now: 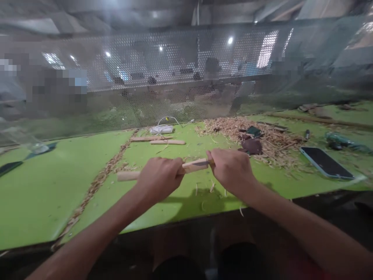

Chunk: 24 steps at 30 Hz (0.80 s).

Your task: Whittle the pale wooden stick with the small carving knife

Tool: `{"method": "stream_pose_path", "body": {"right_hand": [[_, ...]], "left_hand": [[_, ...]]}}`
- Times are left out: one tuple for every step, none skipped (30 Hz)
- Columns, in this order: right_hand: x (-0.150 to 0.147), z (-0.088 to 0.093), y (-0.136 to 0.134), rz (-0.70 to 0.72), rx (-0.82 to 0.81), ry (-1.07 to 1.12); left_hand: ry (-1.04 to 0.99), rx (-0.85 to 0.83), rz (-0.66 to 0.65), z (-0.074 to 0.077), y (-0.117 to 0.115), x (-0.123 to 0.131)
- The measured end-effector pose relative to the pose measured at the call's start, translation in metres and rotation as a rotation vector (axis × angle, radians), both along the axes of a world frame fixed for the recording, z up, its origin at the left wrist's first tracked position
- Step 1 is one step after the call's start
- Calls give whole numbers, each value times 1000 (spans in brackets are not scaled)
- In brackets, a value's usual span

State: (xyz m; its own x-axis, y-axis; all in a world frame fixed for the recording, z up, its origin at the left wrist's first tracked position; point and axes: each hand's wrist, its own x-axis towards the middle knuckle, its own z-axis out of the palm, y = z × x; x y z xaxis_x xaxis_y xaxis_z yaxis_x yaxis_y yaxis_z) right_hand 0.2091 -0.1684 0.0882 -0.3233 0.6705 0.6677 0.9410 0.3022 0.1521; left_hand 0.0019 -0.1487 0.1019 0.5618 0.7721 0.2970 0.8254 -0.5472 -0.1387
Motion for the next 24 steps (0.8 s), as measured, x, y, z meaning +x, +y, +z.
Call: {"method": "stream_pose_path", "body": {"right_hand": [[0, 0, -2, -15, -3, 8], [0, 1, -5, -29, -7, 17], [-1, 1, -6, -40, -9, 26], [-1, 2, -8, -51, -12, 33], [-2, 3, -9, -59, -20, 37], [-3, 4, -11, -64, -35, 39], [-4, 5, -12, -66, -56, 37], [-4, 7, -13, -64, -81, 32], [-5, 8, -15, -59, -108, 23], [-5, 9, -16, -54, -131, 14], [-5, 9, -17, -46, -147, 6], [-5, 9, -18, -40, -156, -1], [-5, 9, -18, -33, -159, -6], [-5, 8, -19, -26, -160, -11], [-5, 6, -19, -16, -159, -17], [-5, 5, -19, -4, -161, -25], [-6, 4, -19, 10, -164, -34], [-6, 3, -18, 24, -169, -44], [-7, 2, -18, 42, -175, -52], [-8, 2, -17, 60, -181, -58], [-9, 3, -17, 76, -186, -60], [-10, 3, -16, 89, -191, -59], [-11, 4, -15, 99, -194, -55], [-13, 4, -14, 108, -196, -49]], "left_hand": [[17, 18, 17, 1, -6, 0], [32, 34, 31, 2, -12, 0], [43, 47, 44, 4, -18, 0], [53, 59, 56, 5, -23, -1], [64, 70, 67, 6, -27, -1], [76, 80, 78, 7, -31, -1], [88, 88, 89, 8, -35, -1], [101, 94, 98, 9, -37, -1], [113, 96, 105, 10, -40, -1], [122, 97, 112, 10, -42, -1], [126, 95, 119, 9, -43, -1], [125, 90, 125, 9, -45, -1], [119, 83, 129, 8, -47, -1], [113, 72, 134, 7, -49, -1], [108, 61, 137, 5, -51, -2], [106, 49, 140, 4, -53, -3], [107, 40, 142, 3, -56, -4], [109, 33, 146, 2, -58, -5], [109, 28, 153, 1, -61, -7], [109, 24, 160, 0, -63, -9], [108, 19, 166, -1, -64, -11], [106, 14, 172, -1, -65, -13], [101, 9, 180, -2, -65, -14], [90, 1, 187, -3, -65, -15]]}}
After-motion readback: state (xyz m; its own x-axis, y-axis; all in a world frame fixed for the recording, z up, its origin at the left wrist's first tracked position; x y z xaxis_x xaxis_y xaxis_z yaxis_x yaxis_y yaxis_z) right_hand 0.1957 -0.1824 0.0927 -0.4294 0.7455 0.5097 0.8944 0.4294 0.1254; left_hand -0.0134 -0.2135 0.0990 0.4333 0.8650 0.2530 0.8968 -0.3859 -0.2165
